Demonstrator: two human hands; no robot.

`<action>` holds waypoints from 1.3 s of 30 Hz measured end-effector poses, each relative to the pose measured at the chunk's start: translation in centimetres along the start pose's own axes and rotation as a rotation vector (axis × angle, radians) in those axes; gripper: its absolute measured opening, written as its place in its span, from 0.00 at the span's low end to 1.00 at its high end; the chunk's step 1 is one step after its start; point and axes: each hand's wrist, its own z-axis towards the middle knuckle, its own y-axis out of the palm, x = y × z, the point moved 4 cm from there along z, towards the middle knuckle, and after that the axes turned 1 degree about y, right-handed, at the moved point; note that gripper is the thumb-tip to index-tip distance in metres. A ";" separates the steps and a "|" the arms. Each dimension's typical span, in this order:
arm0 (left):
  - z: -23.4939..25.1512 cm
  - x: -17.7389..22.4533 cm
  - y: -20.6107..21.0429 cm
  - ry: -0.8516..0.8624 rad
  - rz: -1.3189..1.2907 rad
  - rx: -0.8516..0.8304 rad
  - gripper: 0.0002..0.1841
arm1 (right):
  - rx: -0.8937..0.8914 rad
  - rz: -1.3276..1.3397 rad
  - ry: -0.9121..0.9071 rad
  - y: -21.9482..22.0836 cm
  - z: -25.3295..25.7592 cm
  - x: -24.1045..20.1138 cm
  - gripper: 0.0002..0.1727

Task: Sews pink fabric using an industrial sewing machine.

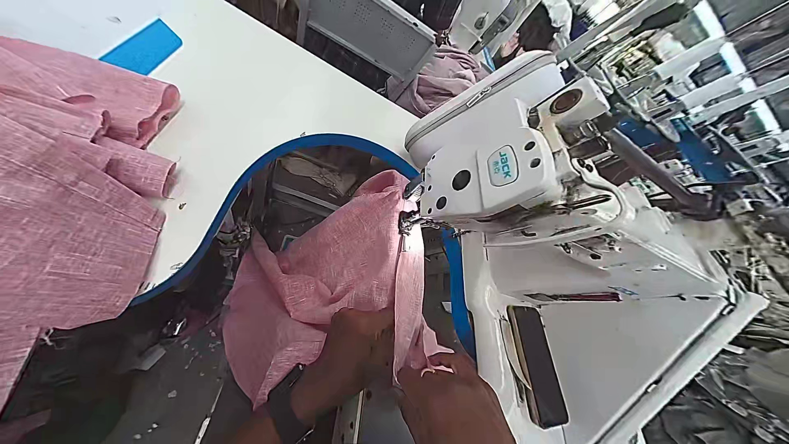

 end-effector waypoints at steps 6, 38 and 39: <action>0.3 0.0 -0.6 -0.022 -0.089 -0.142 0.14 | 0.033 0.011 0.040 0.4 0.5 0.2 0.13; 1.6 -1.5 1.0 0.072 0.066 0.247 0.15 | 0.826 -0.019 0.173 4.8 3.3 2.9 0.16; 2.1 -1.7 1.1 0.092 0.100 0.279 0.14 | 0.831 0.013 0.180 4.8 3.7 3.3 0.16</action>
